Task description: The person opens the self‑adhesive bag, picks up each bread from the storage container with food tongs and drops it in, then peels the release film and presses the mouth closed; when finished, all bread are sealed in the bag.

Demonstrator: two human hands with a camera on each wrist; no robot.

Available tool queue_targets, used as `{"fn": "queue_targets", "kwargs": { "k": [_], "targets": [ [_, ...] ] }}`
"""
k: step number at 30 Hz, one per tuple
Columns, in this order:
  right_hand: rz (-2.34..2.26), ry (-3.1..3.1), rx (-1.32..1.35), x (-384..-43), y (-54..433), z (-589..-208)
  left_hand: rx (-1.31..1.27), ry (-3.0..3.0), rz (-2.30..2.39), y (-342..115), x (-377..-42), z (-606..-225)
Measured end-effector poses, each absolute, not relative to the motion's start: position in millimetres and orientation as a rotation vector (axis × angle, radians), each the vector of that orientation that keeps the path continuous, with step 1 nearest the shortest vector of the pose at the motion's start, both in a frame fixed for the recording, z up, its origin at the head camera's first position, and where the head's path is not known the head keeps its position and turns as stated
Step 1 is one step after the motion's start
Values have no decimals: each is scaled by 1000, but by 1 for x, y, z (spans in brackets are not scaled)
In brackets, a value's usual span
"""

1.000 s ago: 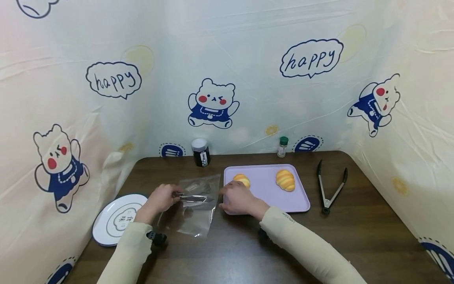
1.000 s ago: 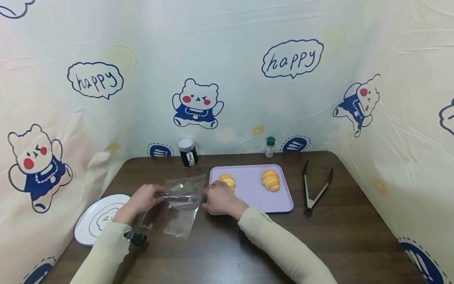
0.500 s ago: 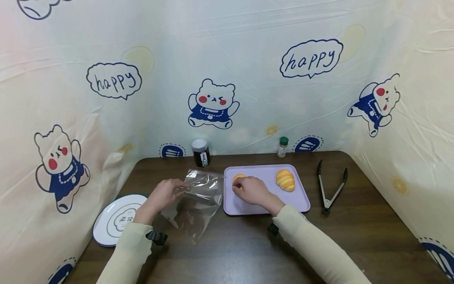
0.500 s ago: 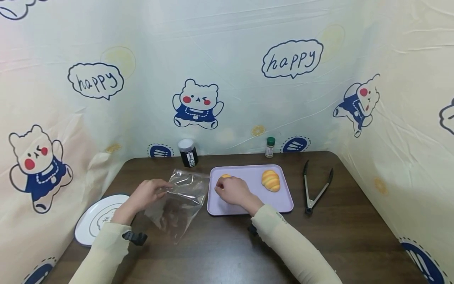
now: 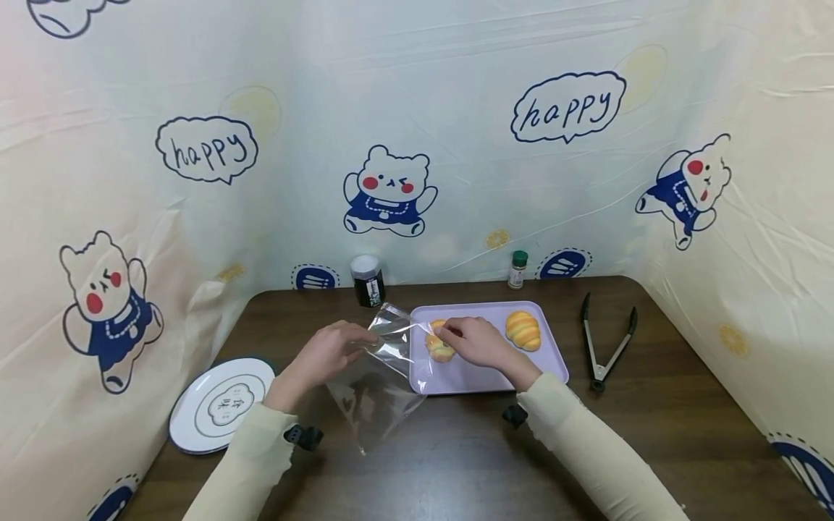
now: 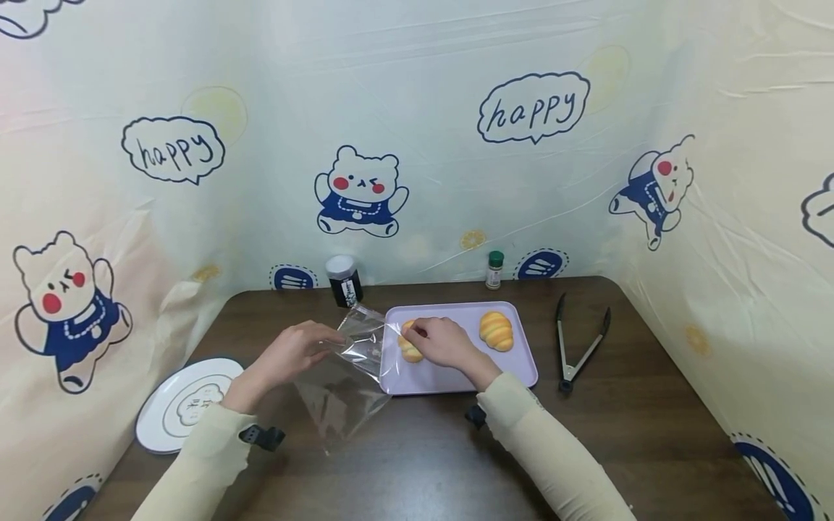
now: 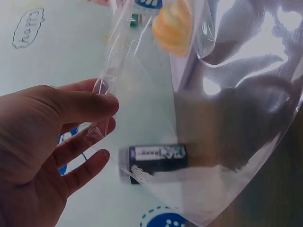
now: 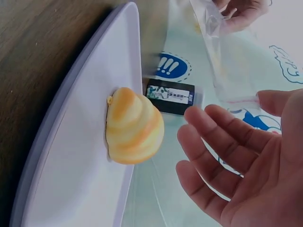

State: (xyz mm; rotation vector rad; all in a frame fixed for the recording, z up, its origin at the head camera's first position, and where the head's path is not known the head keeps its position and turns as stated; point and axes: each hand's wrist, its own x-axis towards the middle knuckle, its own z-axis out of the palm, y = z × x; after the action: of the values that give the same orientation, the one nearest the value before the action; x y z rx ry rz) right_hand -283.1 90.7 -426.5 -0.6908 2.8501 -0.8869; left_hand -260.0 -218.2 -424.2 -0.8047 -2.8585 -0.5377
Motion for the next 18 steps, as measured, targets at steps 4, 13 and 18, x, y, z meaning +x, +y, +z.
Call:
{"fn": "queue_targets", "kwargs": {
  "k": [4, 13, 18],
  "targets": [
    [-920, 2805, -706, -284, 93, -426, -857, -2847, -532, -208, -260, -423],
    [-1033, 2723, -767, -286, 97, -427, -996, -2820, -566, -194, -259, -425],
    [-1052, 2693, -784, -287, 99, -428, -1022, -2830, -544, -190, -259, -428]
  ]
}}
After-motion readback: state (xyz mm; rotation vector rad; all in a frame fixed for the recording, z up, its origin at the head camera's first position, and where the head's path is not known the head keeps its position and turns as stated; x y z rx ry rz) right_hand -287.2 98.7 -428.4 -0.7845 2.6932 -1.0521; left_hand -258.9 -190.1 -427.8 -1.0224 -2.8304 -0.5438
